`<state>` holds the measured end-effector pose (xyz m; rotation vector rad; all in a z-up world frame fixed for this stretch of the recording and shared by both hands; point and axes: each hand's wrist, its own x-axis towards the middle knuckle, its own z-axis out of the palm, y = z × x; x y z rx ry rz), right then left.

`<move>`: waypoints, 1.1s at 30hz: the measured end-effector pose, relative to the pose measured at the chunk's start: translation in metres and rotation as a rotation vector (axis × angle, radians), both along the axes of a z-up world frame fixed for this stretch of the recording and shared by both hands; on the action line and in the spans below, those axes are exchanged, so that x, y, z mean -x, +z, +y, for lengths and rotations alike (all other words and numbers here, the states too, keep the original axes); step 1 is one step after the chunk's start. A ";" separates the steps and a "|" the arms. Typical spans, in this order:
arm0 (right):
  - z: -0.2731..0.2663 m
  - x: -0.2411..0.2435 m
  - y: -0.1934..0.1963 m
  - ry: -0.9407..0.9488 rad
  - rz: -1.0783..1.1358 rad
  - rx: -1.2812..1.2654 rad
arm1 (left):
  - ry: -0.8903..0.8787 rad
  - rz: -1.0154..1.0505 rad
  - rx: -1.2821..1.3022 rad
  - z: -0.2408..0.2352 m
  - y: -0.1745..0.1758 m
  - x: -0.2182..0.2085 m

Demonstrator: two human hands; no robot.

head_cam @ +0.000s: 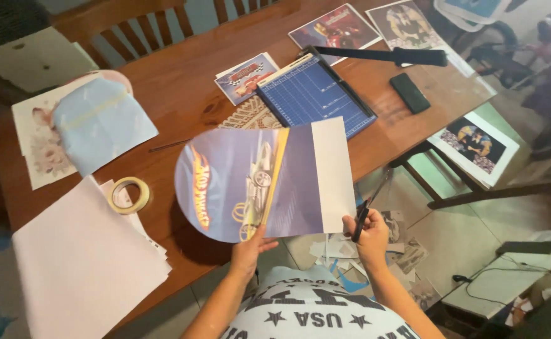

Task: Cutting printed designs using scissors and a paper trimmer, then applying them using a heat press.

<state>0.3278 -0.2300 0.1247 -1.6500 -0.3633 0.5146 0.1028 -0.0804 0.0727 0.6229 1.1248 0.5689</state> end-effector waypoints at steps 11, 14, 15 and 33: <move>-0.026 0.007 0.025 0.379 0.209 0.012 | 0.137 -0.043 -0.570 0.046 0.168 -0.003; -0.022 0.017 0.068 0.632 0.111 0.048 | 0.229 -0.154 -0.642 0.049 0.180 0.001; -0.020 0.022 0.090 0.708 -0.002 0.135 | 0.305 -0.207 -0.667 0.050 0.181 0.003; 0.000 0.038 0.166 0.653 -0.276 -0.084 | 0.227 -0.213 -0.776 0.010 0.240 0.006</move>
